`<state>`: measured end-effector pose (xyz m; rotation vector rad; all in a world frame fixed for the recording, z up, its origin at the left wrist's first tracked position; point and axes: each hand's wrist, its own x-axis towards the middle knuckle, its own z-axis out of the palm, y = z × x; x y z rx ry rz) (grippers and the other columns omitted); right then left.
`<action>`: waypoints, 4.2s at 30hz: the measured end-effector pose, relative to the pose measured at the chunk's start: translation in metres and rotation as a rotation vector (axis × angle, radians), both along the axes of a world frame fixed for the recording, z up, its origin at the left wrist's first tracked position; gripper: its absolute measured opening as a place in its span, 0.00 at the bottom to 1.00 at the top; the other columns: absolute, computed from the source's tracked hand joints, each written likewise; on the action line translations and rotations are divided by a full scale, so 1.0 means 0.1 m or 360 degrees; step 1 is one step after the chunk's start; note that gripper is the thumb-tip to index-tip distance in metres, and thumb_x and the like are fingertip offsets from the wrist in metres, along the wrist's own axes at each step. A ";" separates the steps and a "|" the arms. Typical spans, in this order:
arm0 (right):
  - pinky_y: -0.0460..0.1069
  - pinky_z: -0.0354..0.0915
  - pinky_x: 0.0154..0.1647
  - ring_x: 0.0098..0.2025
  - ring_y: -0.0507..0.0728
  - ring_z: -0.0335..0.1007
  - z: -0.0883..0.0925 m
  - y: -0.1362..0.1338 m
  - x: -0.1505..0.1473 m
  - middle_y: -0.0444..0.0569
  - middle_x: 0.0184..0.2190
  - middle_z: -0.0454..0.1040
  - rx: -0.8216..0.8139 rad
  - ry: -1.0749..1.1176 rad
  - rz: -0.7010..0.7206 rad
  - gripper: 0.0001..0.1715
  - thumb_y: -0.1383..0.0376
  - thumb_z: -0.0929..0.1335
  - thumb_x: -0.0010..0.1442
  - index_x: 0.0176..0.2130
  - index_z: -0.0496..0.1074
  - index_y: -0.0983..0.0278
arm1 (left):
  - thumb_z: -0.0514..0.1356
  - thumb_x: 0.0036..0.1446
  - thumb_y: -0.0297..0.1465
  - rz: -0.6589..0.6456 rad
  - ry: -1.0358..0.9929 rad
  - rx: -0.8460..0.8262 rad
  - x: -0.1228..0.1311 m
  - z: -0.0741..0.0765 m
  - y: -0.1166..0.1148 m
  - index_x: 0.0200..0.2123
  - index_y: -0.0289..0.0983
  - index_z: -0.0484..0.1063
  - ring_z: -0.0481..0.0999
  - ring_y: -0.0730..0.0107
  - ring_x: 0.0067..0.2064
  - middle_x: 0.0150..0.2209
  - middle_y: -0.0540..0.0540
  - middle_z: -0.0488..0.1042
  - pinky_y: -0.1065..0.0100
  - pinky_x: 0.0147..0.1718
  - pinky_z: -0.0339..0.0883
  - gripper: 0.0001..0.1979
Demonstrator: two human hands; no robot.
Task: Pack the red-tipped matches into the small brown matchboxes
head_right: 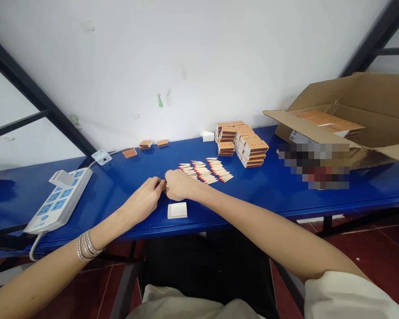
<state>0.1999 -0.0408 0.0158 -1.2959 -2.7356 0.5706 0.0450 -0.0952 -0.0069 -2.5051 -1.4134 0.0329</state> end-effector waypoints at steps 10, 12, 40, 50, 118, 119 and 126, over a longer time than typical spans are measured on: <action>0.47 0.55 0.25 0.29 0.56 0.70 0.13 -0.45 0.40 0.54 0.29 0.77 -0.0111 0.0168 -0.0074 0.06 0.65 0.66 0.56 0.32 0.72 0.65 | 0.49 0.53 0.13 -0.0192 0.0041 0.0026 0.25 0.16 -0.45 0.45 0.30 0.68 0.68 0.57 0.41 0.40 0.39 0.69 0.59 0.41 0.68 0.18; 0.47 0.55 0.26 0.29 0.55 0.69 0.06 -0.54 0.45 0.53 0.29 0.77 -0.0156 0.0229 -0.0118 0.04 0.65 0.67 0.56 0.31 0.71 0.65 | 0.50 0.52 0.13 -0.0209 0.0146 0.0021 0.29 0.13 -0.52 0.45 0.30 0.68 0.69 0.57 0.40 0.39 0.39 0.69 0.59 0.39 0.68 0.19; 0.45 0.63 0.30 0.28 0.51 0.72 -0.20 -0.48 0.57 0.45 0.27 0.77 -0.0301 0.0766 -0.0222 0.05 0.69 0.71 0.53 0.34 0.77 0.64 | 0.45 0.63 0.18 -0.0149 -0.0431 -0.0374 0.15 0.12 -0.36 0.53 0.35 0.66 0.76 0.65 0.41 0.47 0.40 0.69 0.63 0.41 0.75 0.19; 0.46 0.60 0.30 0.30 0.52 0.69 -0.16 -0.59 0.71 0.45 0.29 0.76 -0.0222 0.0567 -0.0230 0.12 0.58 0.76 0.49 0.30 0.76 0.62 | 0.50 0.69 0.31 -0.0165 -0.0982 -0.0350 -0.08 0.11 -0.42 0.62 0.40 0.62 0.72 0.63 0.55 0.57 0.40 0.67 0.59 0.55 0.70 0.20; 0.51 0.66 0.42 0.37 0.54 0.69 -0.51 -0.64 0.64 0.49 0.39 0.70 0.0111 0.0944 -0.0156 0.15 0.65 0.71 0.58 0.47 0.76 0.62 | 0.46 0.68 0.46 0.0273 -0.0707 -0.0006 0.31 -0.28 -0.64 0.65 0.30 0.58 0.61 0.45 0.60 0.58 0.27 0.64 0.46 0.52 0.58 0.31; 0.51 0.66 0.43 0.39 0.55 0.69 -0.52 -0.65 0.64 0.50 0.40 0.70 0.0114 0.0959 -0.0151 0.16 0.65 0.71 0.58 0.47 0.75 0.62 | 0.47 0.68 0.45 0.0261 -0.0702 -0.0010 0.31 -0.29 -0.65 0.65 0.30 0.59 0.61 0.45 0.60 0.58 0.28 0.64 0.47 0.52 0.58 0.30; 0.52 0.67 0.47 0.42 0.55 0.70 -0.55 -0.67 0.62 0.51 0.41 0.70 0.0150 0.1057 -0.0085 0.15 0.64 0.68 0.62 0.49 0.75 0.61 | 0.50 0.68 0.38 0.0286 -0.0917 0.0006 0.32 -0.31 -0.63 0.61 0.35 0.65 0.66 0.52 0.57 0.55 0.34 0.68 0.52 0.51 0.58 0.22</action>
